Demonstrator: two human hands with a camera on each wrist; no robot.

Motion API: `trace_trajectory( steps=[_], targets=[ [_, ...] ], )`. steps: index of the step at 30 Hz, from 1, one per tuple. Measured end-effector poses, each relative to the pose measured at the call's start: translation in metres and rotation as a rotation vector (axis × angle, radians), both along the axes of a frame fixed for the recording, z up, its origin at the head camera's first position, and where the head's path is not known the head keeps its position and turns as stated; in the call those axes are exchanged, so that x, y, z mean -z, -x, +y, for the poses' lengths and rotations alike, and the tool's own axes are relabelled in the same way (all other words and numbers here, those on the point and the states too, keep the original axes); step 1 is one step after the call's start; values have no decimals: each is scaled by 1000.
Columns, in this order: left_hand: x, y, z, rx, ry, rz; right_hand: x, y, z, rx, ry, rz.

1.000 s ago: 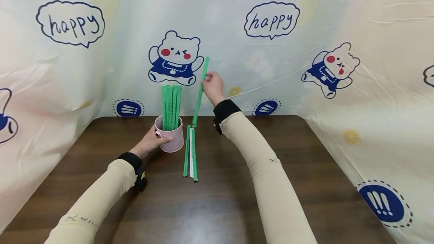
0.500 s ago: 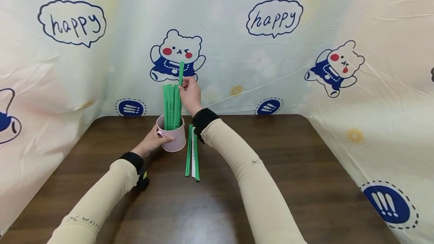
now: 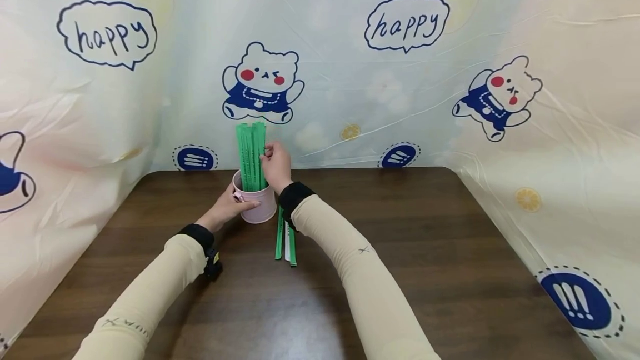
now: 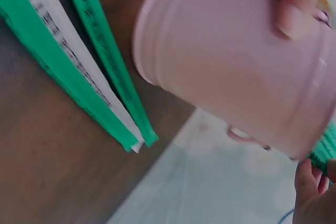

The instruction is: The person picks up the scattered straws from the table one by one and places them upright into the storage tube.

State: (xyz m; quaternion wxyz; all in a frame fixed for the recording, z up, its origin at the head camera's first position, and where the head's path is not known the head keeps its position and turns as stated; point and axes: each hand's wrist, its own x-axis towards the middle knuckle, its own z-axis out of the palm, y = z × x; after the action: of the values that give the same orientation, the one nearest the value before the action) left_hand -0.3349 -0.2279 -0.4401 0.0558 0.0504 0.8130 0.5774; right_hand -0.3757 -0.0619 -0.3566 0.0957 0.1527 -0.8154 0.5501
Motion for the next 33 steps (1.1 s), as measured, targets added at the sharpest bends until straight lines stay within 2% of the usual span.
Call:
trace_trajectory(
  steps=[4, 9, 12, 14, 17, 20, 22, 26, 30, 33],
  targets=[
    [0, 0, 2, 2, -11, 2, 10, -1, 2, -12, 0, -32],
    [-3, 0, 5, 9, -19, 2, 13, 4, 17, 0, -2, -42],
    [-5, 1, 5, 7, -22, 5, 21, 9, 33, 22, -86, -53],
    [-7, 1, 4, 4, -25, 5, 30, 11, 44, 32, -192, -111],
    [-5, 0, 3, 0, -26, -4, 48, 10, 56, 8, -340, -258],
    [-6, 0, 2, -2, -16, -14, 60, 7, 63, -45, -385, -389],
    [-6, 0, 2, -6, -10, -23, 66, 5, 64, -74, -414, -414],
    [-4, -1, 3, -5, -17, -33, 73, 1, 61, -86, -429, -420],
    [-3, 0, 3, -9, -23, -41, 76, -1, 61, -48, -357, -461],
    [-5, 0, 1, -14, -8, -33, 74, 0, 63, -33, -354, -473]
  ],
)
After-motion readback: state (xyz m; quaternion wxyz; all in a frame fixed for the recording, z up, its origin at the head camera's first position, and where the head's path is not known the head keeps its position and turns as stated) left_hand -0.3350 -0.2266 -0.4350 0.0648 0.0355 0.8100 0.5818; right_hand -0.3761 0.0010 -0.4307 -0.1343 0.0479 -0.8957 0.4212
